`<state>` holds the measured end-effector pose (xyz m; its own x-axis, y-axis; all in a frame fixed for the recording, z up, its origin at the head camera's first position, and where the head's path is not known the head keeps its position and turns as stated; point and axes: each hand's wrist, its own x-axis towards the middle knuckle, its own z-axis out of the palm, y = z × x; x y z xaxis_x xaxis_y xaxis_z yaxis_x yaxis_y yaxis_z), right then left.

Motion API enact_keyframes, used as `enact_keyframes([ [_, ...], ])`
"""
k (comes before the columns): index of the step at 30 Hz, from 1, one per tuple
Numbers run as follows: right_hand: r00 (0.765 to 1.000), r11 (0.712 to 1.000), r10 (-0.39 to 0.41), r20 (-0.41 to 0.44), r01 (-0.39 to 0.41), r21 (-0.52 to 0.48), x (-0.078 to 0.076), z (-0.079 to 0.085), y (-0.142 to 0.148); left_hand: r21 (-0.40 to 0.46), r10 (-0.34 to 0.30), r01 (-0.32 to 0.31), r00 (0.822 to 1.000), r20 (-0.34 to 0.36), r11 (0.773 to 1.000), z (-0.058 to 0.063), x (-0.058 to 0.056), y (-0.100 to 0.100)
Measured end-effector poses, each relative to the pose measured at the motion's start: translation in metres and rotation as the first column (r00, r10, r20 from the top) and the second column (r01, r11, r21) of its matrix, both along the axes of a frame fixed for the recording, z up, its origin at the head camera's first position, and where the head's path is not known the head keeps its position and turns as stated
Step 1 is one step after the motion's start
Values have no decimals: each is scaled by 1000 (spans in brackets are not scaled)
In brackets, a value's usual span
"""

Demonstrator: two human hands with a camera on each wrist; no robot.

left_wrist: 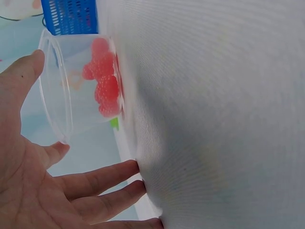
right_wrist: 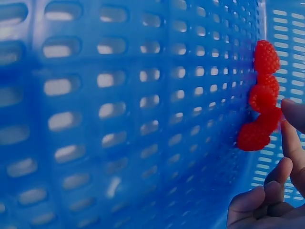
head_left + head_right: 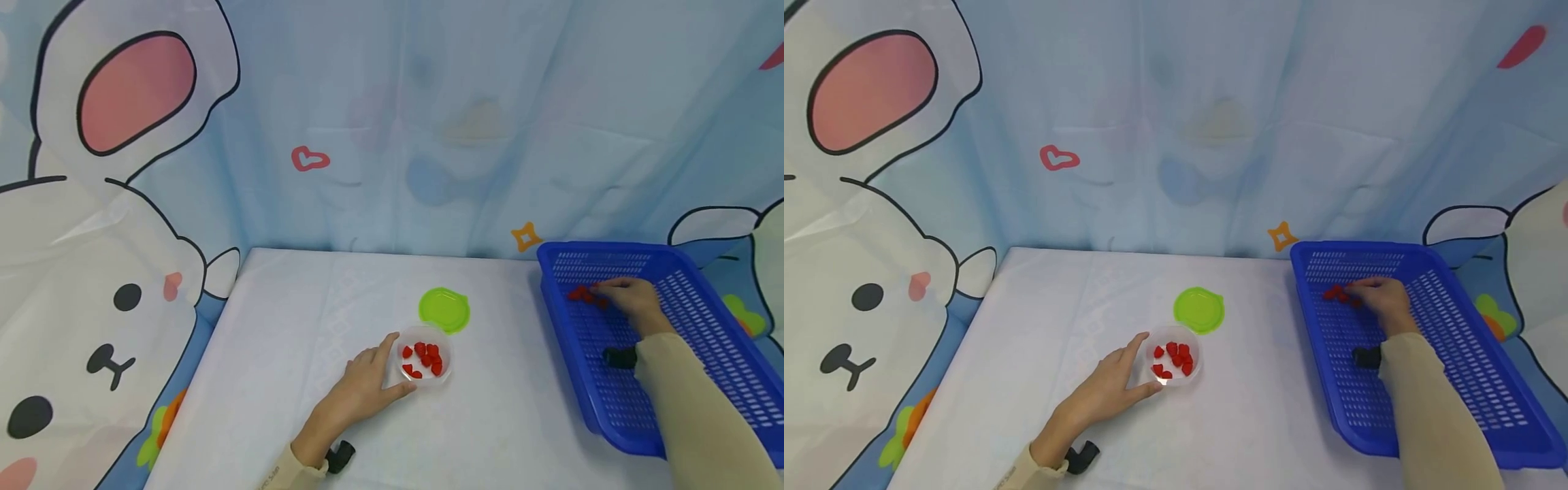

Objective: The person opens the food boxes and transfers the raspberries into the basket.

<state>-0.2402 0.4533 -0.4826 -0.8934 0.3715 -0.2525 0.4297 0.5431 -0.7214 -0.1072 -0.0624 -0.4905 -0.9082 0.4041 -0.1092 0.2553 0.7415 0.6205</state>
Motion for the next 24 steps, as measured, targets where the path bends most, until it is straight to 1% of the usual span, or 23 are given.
enact_keyframes([
  [3, 1000, 1000, 10, -20, -10, 12, 1, 5, -2, 5, -2, 2, 1000, -2, 1000, 0, 1, 0],
  [5, 999, 999, 24, -46, -22, 28, 1, 13, -6, 6, -4, 4, 1000, -6, 1000, -1, 1, 0],
  [7, 996, 997, 63, -71, -58, 58, 3, 26, -11, 8, -3, 3, 1000, -9, 1000, -1, 1, 0],
  [10, 984, 986, 151, -97, -142, 90, 9, 51, -27, 9, -2, 2, 1000, -8, 1000, -1, 1, 0],
  [12, 970, 972, 219, -103, -207, 110, 15, 69, -39, 11, -1, 1, 1000, -3, 1000, -1, 1, 0],
  [14, 957, 959, 267, -109, -253, 130, 21, 85, -55, 12, 0, 0, 1000, 1, 1000, -1, 1, 0],
  [17, 936, 933, 331, -120, -305, 192, 33, 104, -78, 10, 1, -1, 1000, 6, 1000, -1, 1, 0],
  [21, 905, 898, 399, -148, -354, 261, 48, 118, -109, 6, -1, 1, 1000, 4, 1000, -1, 1, 0],
  [24, 872, 874, 453, -183, -395, 282, 58, 124, -130, 4, -1, 1, 1000, 3, 1000, -1, 1, 0],
])
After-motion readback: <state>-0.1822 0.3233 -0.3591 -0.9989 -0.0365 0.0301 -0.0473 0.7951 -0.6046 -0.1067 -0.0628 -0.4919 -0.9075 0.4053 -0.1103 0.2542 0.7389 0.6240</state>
